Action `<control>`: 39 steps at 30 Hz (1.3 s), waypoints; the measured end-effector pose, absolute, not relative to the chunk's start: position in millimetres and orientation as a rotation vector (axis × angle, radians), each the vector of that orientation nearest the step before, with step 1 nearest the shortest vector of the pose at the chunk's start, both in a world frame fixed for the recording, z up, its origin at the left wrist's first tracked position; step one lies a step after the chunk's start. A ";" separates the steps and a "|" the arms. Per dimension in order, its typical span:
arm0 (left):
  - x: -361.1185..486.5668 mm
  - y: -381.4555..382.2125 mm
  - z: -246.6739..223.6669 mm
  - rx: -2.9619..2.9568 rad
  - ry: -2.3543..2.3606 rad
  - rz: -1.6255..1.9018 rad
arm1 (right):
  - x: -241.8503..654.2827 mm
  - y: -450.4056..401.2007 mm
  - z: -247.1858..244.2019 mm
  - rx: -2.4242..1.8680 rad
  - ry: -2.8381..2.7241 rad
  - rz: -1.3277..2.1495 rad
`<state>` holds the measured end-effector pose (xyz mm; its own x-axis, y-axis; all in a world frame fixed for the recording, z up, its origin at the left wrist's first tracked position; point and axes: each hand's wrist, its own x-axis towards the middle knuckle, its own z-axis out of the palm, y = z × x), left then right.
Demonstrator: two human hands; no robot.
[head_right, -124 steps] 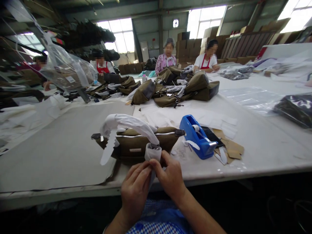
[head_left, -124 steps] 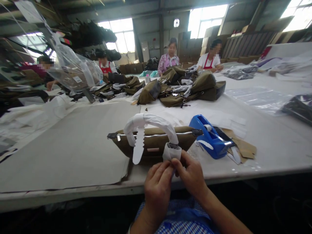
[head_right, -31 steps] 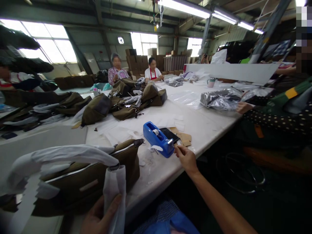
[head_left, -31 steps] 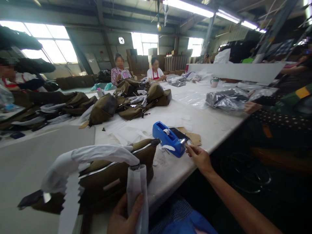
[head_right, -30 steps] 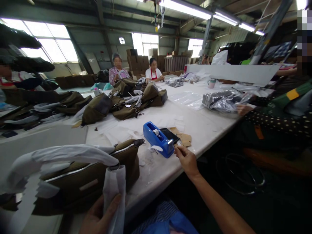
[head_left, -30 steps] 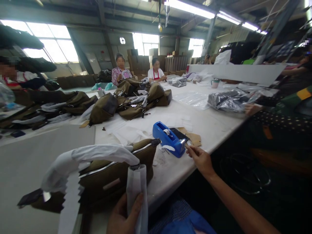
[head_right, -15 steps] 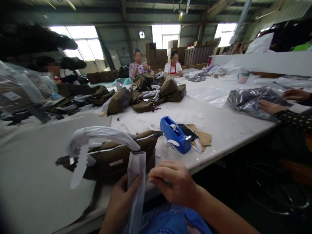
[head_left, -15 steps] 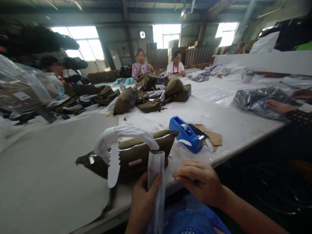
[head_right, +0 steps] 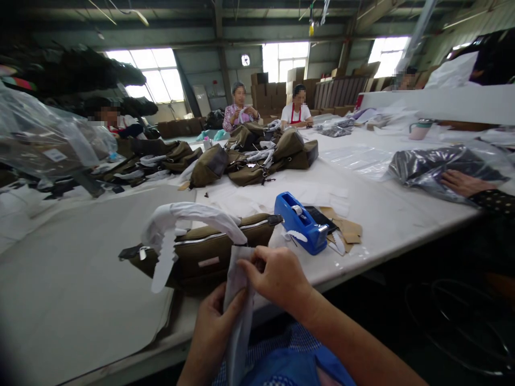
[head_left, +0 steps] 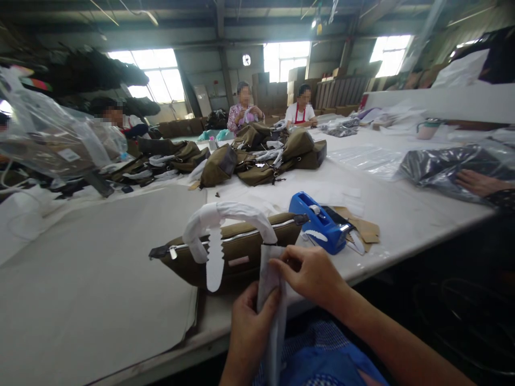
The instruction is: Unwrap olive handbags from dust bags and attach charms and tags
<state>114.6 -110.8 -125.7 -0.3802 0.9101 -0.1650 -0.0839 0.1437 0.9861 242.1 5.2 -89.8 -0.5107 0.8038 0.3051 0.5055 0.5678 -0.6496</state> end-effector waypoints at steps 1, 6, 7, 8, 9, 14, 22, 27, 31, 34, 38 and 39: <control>115.1 -111.5 -125.0 0.794 1.503 1.406 | 243.7 7.5 -90.8 -1.086 -2.209 0.658; 117.9 -114.3 -124.8 0.595 1.375 1.399 | 250.4 20.7 -110.0 -1.069 -2.007 1.507; 118.1 -114.6 -125.3 0.558 1.345 1.383 | 251.5 22.6 -116.0 -1.004 -1.931 1.698; 118.2 -114.8 -125.8 0.521 1.316 1.370 | 252.6 24.1 -122.0 -0.948 -1.870 1.822; 118.0 -114.9 -126.2 0.488 1.292 1.360 | 253.9 24.9 -127.7 -0.915 -1.831 1.883; 116.2 -115.1 -126.8 0.426 1.283 1.357 | 265.9 17.1 -138.0 -1.005 -1.742 1.679; 121.2 -113.8 -124.7 0.468 1.397 1.395 | 261.0 -16.2 -106.3 -0.776 -1.620 1.518; 121.1 -114.0 -121.7 0.492 1.359 1.392 | 262.9 -20.7 -120.9 -0.773 -1.537 1.666; 123.9 -110.0 -125.3 0.510 1.309 1.444 | 277.9 -42.5 -134.0 -0.895 -1.727 1.645; 129.7 -104.8 -129.4 0.497 1.312 1.469 | 277.3 -59.4 -143.2 -0.890 -1.817 1.700; 137.1 -99.2 -136.1 0.530 1.362 1.509 | 265.6 -69.0 -158.6 -0.990 -1.916 1.401; 137.9 -98.2 -138.1 0.572 1.411 1.508 | 264.0 -70.2 -160.5 -0.995 -1.937 1.328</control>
<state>137.9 -98.2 -138.1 -0.4313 0.8626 -0.2643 -0.3209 0.1272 0.9385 264.0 -70.2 -160.5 -0.5518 0.8324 0.0515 0.2521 0.2254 -0.9411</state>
